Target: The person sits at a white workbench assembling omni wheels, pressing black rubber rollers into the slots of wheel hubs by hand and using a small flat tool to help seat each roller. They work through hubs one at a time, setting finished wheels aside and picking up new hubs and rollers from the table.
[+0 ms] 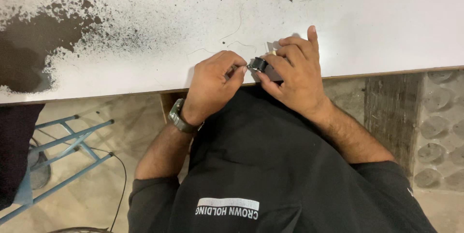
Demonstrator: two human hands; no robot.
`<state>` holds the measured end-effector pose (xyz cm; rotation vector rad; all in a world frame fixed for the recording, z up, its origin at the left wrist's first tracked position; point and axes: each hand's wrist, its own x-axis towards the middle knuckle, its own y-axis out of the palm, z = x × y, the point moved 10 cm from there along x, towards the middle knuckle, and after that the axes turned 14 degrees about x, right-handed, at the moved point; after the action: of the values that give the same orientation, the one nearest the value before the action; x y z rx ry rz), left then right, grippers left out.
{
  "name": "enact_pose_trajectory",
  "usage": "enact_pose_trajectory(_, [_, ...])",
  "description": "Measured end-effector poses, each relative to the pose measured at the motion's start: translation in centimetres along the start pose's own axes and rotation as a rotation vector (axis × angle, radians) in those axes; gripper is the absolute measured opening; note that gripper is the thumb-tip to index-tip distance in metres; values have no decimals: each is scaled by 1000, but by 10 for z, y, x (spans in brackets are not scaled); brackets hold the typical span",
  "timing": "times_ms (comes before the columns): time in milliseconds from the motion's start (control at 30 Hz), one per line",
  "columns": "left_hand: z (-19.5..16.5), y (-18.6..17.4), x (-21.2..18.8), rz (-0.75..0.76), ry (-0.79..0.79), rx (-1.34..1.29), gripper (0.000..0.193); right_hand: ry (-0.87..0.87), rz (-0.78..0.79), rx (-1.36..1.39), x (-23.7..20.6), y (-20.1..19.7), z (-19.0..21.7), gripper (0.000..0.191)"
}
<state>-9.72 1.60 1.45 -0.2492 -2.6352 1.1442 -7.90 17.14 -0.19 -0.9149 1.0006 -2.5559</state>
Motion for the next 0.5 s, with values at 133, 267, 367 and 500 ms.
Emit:
enact_pose_trajectory(133, [-1, 3, -3, -17, -8, 77, 8, 27, -32, 49, -6, -3, -2, 40])
enact_pose_trajectory(267, [-5, 8, -4, -92, 62, 76, 14, -110, -166, 178, -17, -11, 16, 27])
enact_pose_trajectory(367, [-4, 12, -7, -123, 66, 55, 14, -106, -137, 298, -23, 2, 20, 33])
enact_pose_trajectory(500, [-1, 14, -11, -133, 63, -15, 14, -131, -159, 272, -26, 8, 19, 36])
